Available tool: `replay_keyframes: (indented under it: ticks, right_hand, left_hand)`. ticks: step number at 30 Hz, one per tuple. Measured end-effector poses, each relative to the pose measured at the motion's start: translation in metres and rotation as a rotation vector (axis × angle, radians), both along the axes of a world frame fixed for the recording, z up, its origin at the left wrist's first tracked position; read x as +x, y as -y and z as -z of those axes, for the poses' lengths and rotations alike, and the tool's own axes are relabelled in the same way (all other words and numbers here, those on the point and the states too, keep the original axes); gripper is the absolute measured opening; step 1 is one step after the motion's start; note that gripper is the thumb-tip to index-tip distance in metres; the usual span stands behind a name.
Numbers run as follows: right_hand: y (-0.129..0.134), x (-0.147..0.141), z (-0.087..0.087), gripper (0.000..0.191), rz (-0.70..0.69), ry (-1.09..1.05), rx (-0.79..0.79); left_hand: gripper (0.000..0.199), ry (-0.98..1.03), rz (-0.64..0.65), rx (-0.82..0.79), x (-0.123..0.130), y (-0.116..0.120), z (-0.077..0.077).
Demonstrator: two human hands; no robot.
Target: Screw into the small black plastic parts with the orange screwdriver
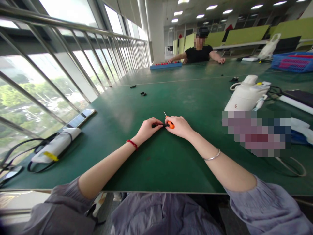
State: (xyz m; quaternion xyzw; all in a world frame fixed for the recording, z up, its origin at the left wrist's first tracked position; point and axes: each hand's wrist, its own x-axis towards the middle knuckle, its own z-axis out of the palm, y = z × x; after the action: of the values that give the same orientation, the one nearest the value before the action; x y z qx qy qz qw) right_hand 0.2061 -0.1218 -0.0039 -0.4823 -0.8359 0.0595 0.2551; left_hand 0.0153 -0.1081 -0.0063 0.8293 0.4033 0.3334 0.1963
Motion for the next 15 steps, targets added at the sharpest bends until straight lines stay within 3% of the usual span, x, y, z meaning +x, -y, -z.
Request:
replay_keyframes:
  ticks: [9,15]
  right_hand:
    - [0.001,-0.001,0.002,0.013,-0.016,0.002,0.014]
    - [0.005,-0.006,0.000,0.012,-0.041,-0.004,0.015]
  left_hand:
    - [0.015,-0.113,-0.002,0.045,-0.008,0.002,-0.006]
    - [0.016,-0.201,0.071,0.046,-0.017,0.001,-0.013]
